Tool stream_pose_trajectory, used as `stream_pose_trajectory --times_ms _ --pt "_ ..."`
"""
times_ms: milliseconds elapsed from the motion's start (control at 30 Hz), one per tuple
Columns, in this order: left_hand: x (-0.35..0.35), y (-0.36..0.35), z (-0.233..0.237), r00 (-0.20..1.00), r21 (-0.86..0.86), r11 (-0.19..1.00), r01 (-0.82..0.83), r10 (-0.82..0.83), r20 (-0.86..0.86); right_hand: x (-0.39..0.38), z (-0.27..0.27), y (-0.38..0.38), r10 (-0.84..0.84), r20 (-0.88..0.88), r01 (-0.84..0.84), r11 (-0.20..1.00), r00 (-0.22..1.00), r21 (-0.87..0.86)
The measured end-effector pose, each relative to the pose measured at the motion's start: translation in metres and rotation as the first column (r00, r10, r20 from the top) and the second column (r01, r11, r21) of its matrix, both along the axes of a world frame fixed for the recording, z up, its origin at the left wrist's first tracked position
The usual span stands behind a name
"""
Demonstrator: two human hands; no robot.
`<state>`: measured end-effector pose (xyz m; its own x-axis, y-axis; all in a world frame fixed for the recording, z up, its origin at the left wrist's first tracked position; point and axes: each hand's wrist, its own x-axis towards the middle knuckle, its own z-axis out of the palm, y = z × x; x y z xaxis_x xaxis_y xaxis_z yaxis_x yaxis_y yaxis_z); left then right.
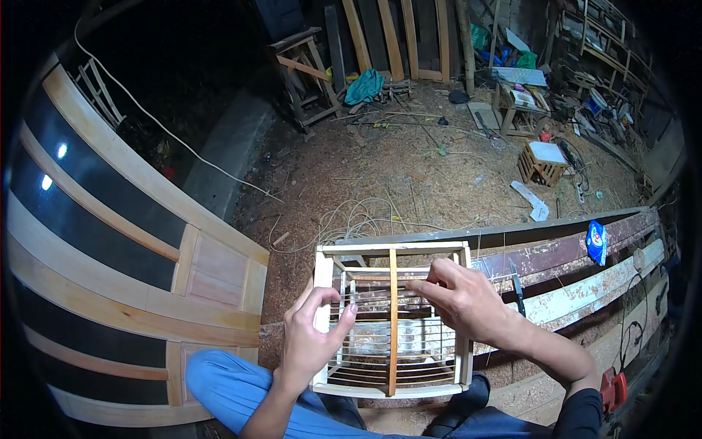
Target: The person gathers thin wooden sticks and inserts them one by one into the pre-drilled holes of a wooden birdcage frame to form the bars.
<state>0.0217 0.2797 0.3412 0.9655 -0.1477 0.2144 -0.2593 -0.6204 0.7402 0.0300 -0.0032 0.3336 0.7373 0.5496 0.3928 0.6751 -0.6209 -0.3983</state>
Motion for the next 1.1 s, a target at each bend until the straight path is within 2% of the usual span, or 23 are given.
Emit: stream_pose_trajectory --times_ms 600,667,867,1100 --pt "0.0012 -0.0012 0.0016 0.998 -0.012 1.000 0.007 -0.006 0.067 -0.0012 0.0020 0.0016 -0.004 -0.009 0.004 1.000 1.000 0.025" --pt "0.0008 0.0007 -0.0007 1.000 -0.029 0.999 0.016 -0.015 0.020 -0.0024 0.0016 0.0017 -0.009 -0.054 0.011 0.999 0.998 0.042" --pt "0.0007 0.0006 -0.0011 1.000 -0.014 1.000 -0.007 0.007 0.018 0.0021 0.0057 0.0050 0.016 -0.143 -0.011 0.999 0.990 0.031" --pt "0.0041 -0.0014 0.0000 0.998 0.026 1.000 0.011 -0.013 0.069 0.0049 -0.0015 0.0086 0.004 -0.220 0.017 0.995 0.976 0.095"
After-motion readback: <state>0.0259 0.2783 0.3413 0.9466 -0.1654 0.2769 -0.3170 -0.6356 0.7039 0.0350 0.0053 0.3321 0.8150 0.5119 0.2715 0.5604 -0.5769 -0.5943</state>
